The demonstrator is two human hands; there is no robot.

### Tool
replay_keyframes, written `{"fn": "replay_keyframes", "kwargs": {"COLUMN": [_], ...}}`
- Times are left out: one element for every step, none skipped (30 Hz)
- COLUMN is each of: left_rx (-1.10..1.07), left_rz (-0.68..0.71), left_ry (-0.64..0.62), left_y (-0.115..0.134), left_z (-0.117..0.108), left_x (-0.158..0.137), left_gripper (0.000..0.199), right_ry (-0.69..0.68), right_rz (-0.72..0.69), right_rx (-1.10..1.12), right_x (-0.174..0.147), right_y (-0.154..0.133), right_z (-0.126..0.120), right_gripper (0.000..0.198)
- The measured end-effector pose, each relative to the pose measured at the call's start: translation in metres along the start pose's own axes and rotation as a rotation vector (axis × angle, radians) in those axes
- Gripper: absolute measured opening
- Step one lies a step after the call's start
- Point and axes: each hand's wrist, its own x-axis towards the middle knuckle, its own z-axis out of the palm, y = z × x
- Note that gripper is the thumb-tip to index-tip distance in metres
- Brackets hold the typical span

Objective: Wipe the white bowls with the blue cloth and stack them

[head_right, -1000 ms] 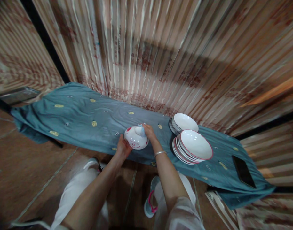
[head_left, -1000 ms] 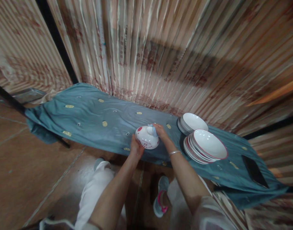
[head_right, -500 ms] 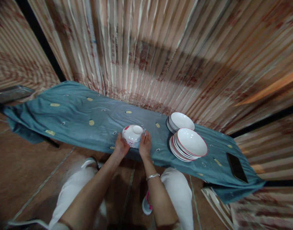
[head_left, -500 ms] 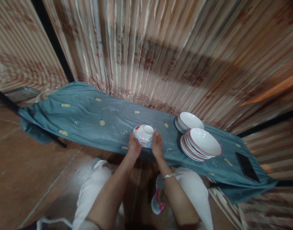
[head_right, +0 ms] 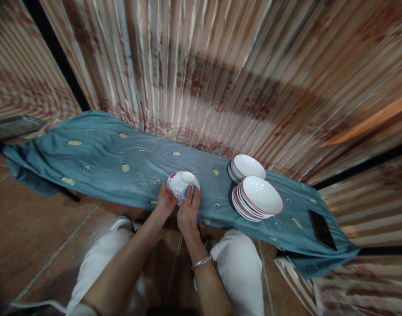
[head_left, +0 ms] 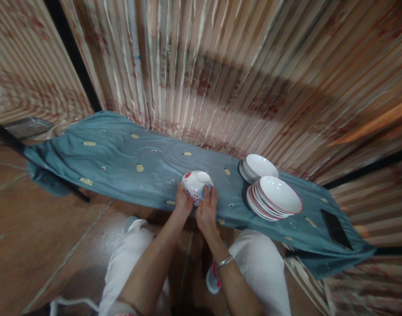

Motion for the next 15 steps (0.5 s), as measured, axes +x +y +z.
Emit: {"fn": "replay_keyframes", "kwargs": {"left_rx": [-0.002,-0.003,-0.004,-0.006,-0.01,-0.016,-0.024,-0.031,-0.039,-0.045,-0.048,-0.049,-0.05,-0.05,-0.049], "left_rz": [-0.006,-0.009,-0.012,-0.014,-0.019,-0.026,-0.033,-0.039,-0.044,-0.045,-0.045,-0.045,-0.044,-0.045,-0.047], "left_ry": [0.004,0.009,0.013,0.013,0.011,0.006,0.002,-0.002,-0.005,-0.008,-0.009,-0.01,-0.009,-0.008,-0.006], "left_y": [0.0,0.0,0.0,0.0,0.0,0.0,0.0,0.0,0.0,0.001,0.001,0.002,0.002,0.002,0.002], "left_z": [0.0,-0.001,-0.001,-0.001,-0.002,-0.002,-0.003,-0.003,-0.003,-0.003,-0.003,-0.003,-0.003,-0.003,-0.002], "left_x": [0.001,0.001,0.002,0.002,0.002,0.002,0.002,0.002,0.001,0.001,0.0,-0.001,-0.002,-0.002,-0.003], "left_gripper": [0.049,0.049,0.049,0.049,0.049,0.05,0.05,0.051,0.052,0.052,0.051,0.05,0.05,0.049,0.049], "right_ry": [0.012,0.034,0.061,0.086,0.105,0.117,0.118,0.107,0.082,0.045,-0.001,-0.052,-0.107,-0.156,-0.201], "right_rz": [-0.03,-0.062,-0.093,-0.122,-0.146,-0.166,-0.182,-0.2,-0.221,-0.241,-0.26,-0.279,-0.3,-0.328,-0.364], "right_rx": [-0.007,-0.01,-0.016,-0.029,-0.05,-0.075,-0.097,-0.116,-0.129,-0.14,-0.151,-0.164,-0.181,-0.201,-0.221], "right_x": [0.0,0.0,0.0,0.001,0.002,0.004,0.007,0.011,0.015,0.021,0.027,0.033,0.04,0.047,0.053], "right_y": [0.0,-0.001,-0.002,-0.003,-0.005,-0.007,-0.009,-0.012,-0.014,-0.017,-0.019,-0.022,-0.025,-0.028,-0.03], "right_z": [0.0,0.0,0.0,0.001,0.001,0.001,0.001,0.0,-0.002,-0.005,-0.008,-0.012,-0.016,-0.02,-0.024], "right_gripper": [0.059,0.058,0.057,0.054,0.051,0.049,0.047,0.045,0.044,0.044,0.044,0.043,0.043,0.043,0.043]}}
